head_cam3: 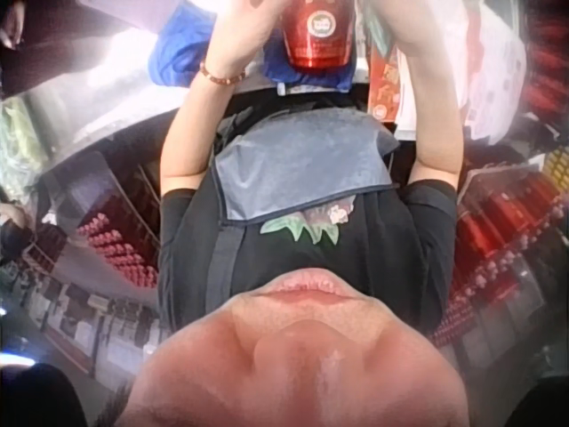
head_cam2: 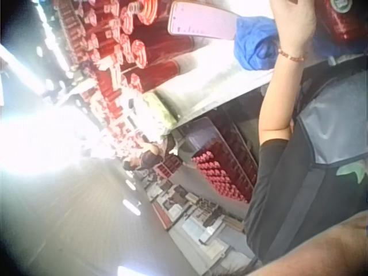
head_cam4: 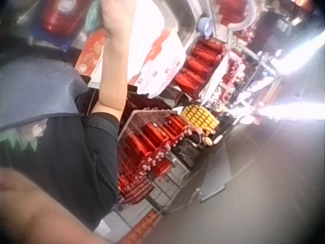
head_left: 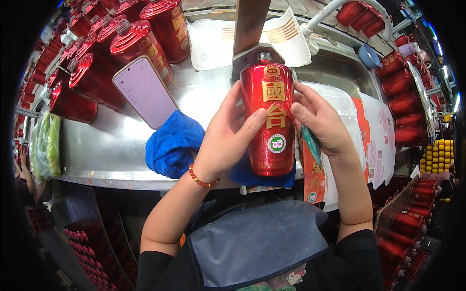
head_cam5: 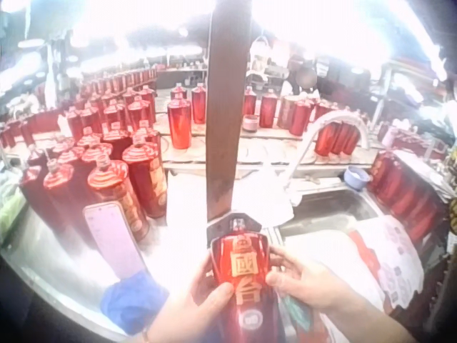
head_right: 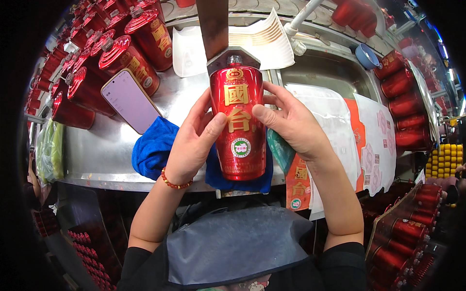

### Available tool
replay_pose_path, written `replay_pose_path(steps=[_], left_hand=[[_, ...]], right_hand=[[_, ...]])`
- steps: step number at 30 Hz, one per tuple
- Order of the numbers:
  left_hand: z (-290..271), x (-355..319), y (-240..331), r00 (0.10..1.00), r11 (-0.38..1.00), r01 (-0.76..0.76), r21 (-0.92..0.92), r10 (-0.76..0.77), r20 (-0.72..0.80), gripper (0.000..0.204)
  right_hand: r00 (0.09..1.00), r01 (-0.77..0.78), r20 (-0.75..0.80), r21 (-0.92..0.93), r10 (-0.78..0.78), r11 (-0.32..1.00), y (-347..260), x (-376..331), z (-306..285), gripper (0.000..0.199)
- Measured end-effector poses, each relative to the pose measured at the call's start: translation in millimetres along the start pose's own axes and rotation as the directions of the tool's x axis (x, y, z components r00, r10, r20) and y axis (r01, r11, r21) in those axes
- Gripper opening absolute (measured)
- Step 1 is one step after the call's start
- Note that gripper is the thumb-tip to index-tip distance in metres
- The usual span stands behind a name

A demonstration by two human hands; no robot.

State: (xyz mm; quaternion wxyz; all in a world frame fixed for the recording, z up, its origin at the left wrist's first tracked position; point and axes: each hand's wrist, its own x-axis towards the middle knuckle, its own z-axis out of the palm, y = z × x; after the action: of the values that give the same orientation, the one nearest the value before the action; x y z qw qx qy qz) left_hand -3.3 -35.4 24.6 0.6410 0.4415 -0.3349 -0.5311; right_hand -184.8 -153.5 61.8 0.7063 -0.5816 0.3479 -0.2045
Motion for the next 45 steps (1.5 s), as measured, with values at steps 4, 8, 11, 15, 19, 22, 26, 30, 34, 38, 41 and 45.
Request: replay_pose_path(steps=[4,8,11,15,19,22,26,30,34,38,41,45], left_hand=[[2,1,-3,0.999,0.999,-0.032,0.004,0.032,0.021,0.087],[2,2,-4,0.999,0.999,-0.032,0.010,0.032,0.014,0.087],[3,2,-3,0.999,0.999,-0.032,-0.011,0.032,0.015,0.087],[-4,-2,-18,0.993,0.986,-0.114,0.124,0.117,-0.022,0.078],[-18,-28,-27,0.983,0.839,-0.137,0.527,0.180,-0.031,0.065],[-14,-46,-35,0.982,0.777,-0.162,0.609,0.190,0.018,0.061],[-9,-48,-40,0.978,0.785,-0.180,0.592,0.207,0.023,0.063],[-8,-48,-39,0.984,0.801,-0.155,0.579,0.179,0.015,0.063],[-11,-46,-40,0.988,0.825,-0.135,0.549,0.157,0.008,0.063],[-23,-43,-54,0.962,0.757,-0.243,0.606,0.267,0.052,0.068],[-11,-44,-40,0.976,0.816,-0.190,0.545,0.218,0.014,0.078],[-8,-44,-42,0.987,0.865,-0.128,0.486,0.160,-0.026,0.083]], right_hand=[[0.999,0.045,-0.005,0.020,-0.045,0.999,10,4,1,0.088],[0.998,0.067,0.001,0.019,-0.067,0.998,11,6,0,0.087],[0.998,0.068,0.009,0.014,-0.068,0.998,12,8,-1,0.086],[0.998,0.060,-0.026,0.013,-0.060,0.998,15,3,0,0.081],[0.997,-0.035,-0.070,-0.019,0.034,0.999,18,-18,-5,0.078],[0.997,-0.055,-0.049,0.007,0.056,0.998,27,-35,-1,0.076],[0.997,-0.056,-0.051,0.036,0.058,0.998,32,-45,9,0.072],[0.997,-0.058,-0.046,0.023,0.059,0.998,32,-43,11,0.067],[0.997,-0.040,-0.061,0.020,0.041,0.999,39,-40,-11,0.054],[0.963,0.082,-0.269,0.211,-0.023,0.974,39,-36,-30,0.043],[0.952,0.195,-0.288,0.305,-0.105,0.932,31,-42,-19,0.038],[0.969,0.187,-0.201,0.216,-0.144,0.958,19,-64,18,0.043]])
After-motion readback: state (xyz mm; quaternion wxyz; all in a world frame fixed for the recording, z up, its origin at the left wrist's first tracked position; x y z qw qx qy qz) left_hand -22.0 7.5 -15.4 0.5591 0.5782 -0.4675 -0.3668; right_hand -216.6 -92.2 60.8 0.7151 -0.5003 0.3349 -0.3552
